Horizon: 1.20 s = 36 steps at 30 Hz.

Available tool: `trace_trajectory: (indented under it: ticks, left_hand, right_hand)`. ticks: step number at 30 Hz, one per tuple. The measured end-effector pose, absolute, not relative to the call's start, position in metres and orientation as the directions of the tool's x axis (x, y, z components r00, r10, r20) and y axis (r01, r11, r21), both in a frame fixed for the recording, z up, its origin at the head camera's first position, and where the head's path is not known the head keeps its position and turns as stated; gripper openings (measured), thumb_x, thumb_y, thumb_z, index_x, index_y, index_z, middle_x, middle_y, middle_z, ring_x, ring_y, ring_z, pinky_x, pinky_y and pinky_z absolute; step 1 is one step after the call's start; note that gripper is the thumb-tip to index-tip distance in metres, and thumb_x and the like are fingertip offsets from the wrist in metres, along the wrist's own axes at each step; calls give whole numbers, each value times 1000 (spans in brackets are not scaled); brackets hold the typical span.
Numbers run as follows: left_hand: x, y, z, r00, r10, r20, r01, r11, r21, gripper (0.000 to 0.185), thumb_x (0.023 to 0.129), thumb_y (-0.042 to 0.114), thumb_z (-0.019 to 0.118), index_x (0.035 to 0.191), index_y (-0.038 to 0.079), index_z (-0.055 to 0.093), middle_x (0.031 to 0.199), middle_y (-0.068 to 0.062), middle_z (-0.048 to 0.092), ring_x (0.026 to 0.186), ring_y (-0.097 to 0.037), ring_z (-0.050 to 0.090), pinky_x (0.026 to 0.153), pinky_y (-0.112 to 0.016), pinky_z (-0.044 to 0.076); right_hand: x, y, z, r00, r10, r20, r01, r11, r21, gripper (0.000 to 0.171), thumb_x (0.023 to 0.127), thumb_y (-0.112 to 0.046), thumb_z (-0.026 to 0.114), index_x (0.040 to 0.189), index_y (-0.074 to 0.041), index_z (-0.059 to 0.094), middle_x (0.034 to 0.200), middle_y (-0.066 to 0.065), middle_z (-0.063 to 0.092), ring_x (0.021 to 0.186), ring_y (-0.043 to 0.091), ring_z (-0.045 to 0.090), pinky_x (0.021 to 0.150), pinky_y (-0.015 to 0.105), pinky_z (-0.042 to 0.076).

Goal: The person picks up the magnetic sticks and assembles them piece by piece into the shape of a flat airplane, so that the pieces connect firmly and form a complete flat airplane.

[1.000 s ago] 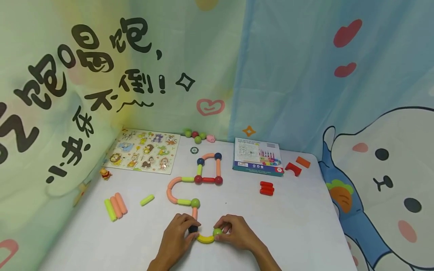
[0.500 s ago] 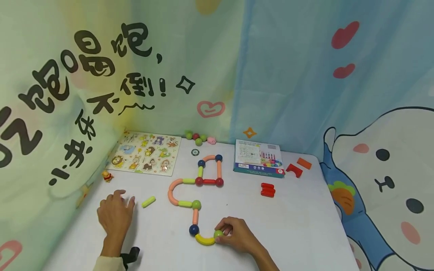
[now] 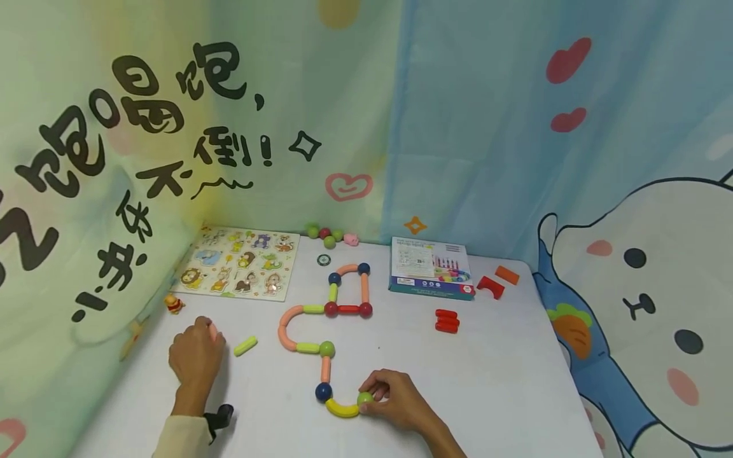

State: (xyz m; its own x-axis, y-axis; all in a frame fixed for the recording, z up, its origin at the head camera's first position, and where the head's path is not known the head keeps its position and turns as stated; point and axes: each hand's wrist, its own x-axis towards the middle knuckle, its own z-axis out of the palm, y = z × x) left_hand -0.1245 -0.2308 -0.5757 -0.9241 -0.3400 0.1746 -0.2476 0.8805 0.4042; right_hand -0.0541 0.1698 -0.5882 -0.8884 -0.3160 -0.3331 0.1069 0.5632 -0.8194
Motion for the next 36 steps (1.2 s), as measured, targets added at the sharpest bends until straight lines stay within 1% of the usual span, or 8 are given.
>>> trace_trajectory:
  ticks: [5, 11, 16, 19, 24, 30, 33, 36]
  left_hand:
    - [-131, -184, -553, -929, -257, 266, -89, 852, 515, 36, 91, 18, 79, 121, 3, 69, 80, -16, 73, 72, -36, 61, 58, -42, 41]
    - [-133, -100, -553, -973, -31, 228, 102, 830, 548, 38, 89, 25, 86, 122, 12, 71, 73, 0, 67, 74, -20, 52, 64, -32, 37]
    - [-134, -38, -577, -963, 188, 194, 261, 836, 483, 43, 87, 35, 89, 121, 16, 70, 70, 6, 62, 79, -16, 53, 72, -31, 42]
    - [-136, -15, -590, -954, 255, 158, 298, 869, 396, 45, 86, 40, 90, 119, 16, 70, 70, 4, 60, 81, -18, 52, 74, -32, 42]
    - [-138, -2, -600, -957, 263, 124, 288, 911, 294, 47, 85, 44, 90, 115, 15, 70, 69, 0, 63, 80, -21, 51, 76, -34, 40]
    - [-129, -12, -589, -955, 233, 183, 284, 895, 343, 46, 86, 45, 88, 119, 17, 76, 72, 3, 69, 81, -18, 50, 77, -34, 35]
    - [-112, -22, -582, -944, 218, 249, 304, 868, 394, 40, 83, 44, 91, 112, 20, 78, 75, 7, 71, 80, -15, 49, 75, -32, 33]
    - [-88, -28, -583, -913, 270, 305, 382, 828, 411, 33, 79, 44, 93, 101, 25, 77, 79, 11, 72, 81, -11, 50, 74, -30, 34]
  right_hand:
    - [-55, 170, -588, -889, -321, -327, 99, 563, -820, 23, 84, -17, 91, 102, -19, 78, 92, -7, 71, 81, 13, 61, 72, 19, 52]
    - [-55, 170, -590, -887, -330, -324, 92, 560, -824, 22, 84, -19, 90, 103, -19, 78, 92, -7, 71, 81, 12, 61, 72, 19, 51]
    - [-54, 172, -594, -885, -345, -312, 88, 535, -840, 22, 86, -21, 90, 104, -18, 78, 93, -5, 72, 80, 11, 61, 72, 19, 51]
    - [-53, 172, -595, -881, -359, -308, 90, 512, -854, 22, 87, -21, 89, 105, -17, 78, 94, -5, 73, 80, 12, 62, 73, 18, 52]
    - [-52, 172, -595, -877, -377, -297, 79, 495, -865, 22, 87, -21, 89, 105, -16, 78, 95, -6, 74, 81, 12, 63, 73, 19, 52]
    - [-60, 176, -591, -899, -346, -269, 69, 496, -866, 19, 90, -23, 86, 105, -14, 78, 91, -3, 73, 78, 11, 63, 71, 19, 53]
    - [-68, 177, -591, -946, -247, -207, 52, 518, -854, 16, 94, -22, 81, 105, -10, 76, 86, -2, 71, 73, 9, 61, 67, 19, 51]
    - [-81, 174, -591, -983, -96, -160, 75, 580, -811, 18, 97, -22, 79, 108, -9, 73, 81, -1, 68, 70, 9, 58, 65, 21, 50]
